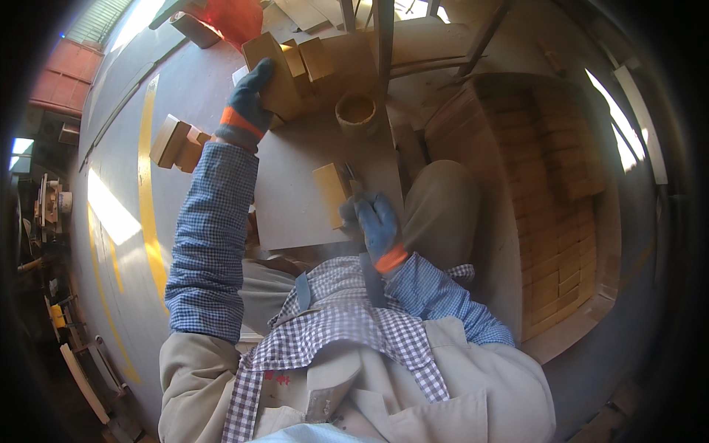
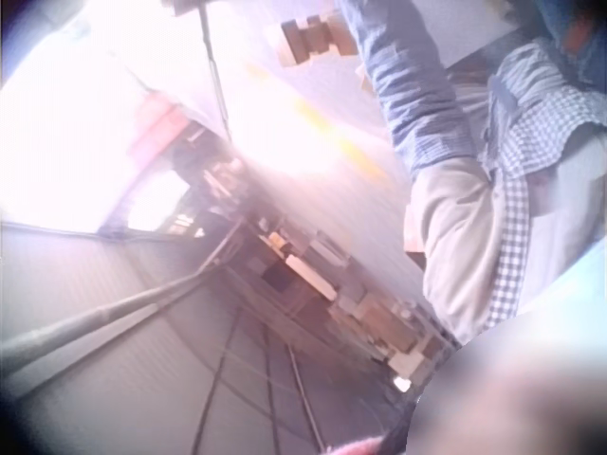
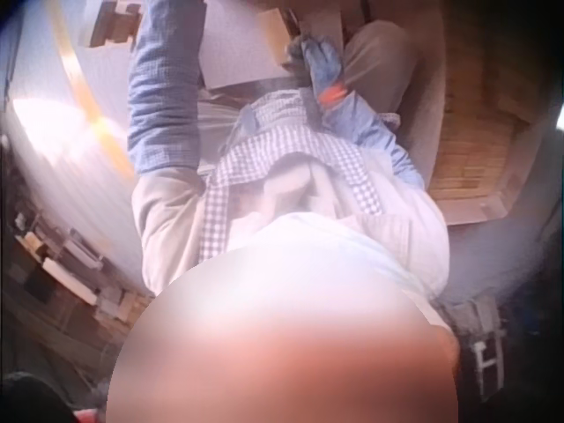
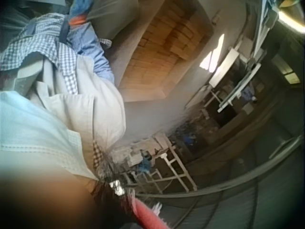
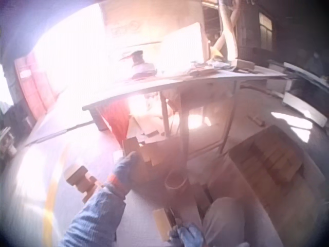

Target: The person sits on the floor and uses a small knife to shave thin layers off the edges of small wooden blocks. They repeatedly pick up blocks, shave them, and place them back into a stack.

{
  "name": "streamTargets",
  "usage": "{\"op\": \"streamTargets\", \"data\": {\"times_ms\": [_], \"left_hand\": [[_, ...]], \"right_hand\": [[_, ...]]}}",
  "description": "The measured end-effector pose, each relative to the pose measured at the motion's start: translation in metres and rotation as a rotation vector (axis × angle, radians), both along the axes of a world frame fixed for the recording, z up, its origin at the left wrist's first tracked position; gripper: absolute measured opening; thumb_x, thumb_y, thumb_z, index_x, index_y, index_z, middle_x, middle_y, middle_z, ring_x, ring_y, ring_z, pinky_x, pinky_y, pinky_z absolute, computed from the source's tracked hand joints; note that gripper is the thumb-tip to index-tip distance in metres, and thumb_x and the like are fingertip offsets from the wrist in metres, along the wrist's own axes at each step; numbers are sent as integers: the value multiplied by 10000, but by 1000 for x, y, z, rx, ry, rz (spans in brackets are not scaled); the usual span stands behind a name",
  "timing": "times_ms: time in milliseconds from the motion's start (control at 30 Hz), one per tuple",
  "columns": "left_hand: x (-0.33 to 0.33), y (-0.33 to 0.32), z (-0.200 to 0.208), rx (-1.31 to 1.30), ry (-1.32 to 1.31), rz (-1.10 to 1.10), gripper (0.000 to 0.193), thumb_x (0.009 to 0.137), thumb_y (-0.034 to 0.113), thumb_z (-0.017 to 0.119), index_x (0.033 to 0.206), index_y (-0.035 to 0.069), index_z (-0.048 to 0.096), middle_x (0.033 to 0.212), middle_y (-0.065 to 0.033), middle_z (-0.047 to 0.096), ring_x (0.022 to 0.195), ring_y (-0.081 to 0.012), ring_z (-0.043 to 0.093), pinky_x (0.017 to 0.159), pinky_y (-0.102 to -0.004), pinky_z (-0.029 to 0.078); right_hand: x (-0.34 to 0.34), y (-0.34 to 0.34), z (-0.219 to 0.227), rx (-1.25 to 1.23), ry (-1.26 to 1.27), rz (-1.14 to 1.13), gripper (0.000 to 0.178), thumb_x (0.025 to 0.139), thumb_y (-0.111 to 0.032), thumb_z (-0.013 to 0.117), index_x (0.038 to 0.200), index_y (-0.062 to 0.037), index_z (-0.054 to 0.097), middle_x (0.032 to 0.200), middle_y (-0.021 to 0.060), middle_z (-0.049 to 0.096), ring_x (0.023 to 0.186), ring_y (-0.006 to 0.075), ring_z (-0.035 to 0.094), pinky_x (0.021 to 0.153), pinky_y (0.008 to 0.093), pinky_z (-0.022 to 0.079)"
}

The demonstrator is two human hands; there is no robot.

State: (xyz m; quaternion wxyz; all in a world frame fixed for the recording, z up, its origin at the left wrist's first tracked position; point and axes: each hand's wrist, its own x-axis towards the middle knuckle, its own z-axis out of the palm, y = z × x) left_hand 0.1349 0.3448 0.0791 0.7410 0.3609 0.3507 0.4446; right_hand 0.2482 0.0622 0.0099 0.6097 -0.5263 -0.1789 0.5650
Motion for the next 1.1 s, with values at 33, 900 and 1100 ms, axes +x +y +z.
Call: {"op": "streamTargets", "data": {"times_ms": [33,900,1100], "left_hand": [[14,23,0,34,45,-7,405,834,250,716,1155,33,598,1025,-115,661,857,-252,661,745,-378,544],[-56,-209,-101,-416,-79,-85,587,830,191,694,1314,28,405,1186,-164,558,1102,-330,566,960,-550,460],[-79,-275,-122,-553,-806,-110,445,957,283,544,1314,32,461,1273,-128,539,1177,-274,525,1037,-430,414]], "right_hand": [[4,0,-1,33,-9,-7,173,952,-131,458,1024,2,541,917,125,652,815,180,631,770,302,527],[14,-27,-19,-18,-100,-60,154,972,-172,456,995,-53,552,958,83,656,852,149,632,774,317,535],[-17,-15,-11,55,-56,162,183,963,-184,481,976,-24,568,999,81,641,890,133,606,813,269,488]]}}
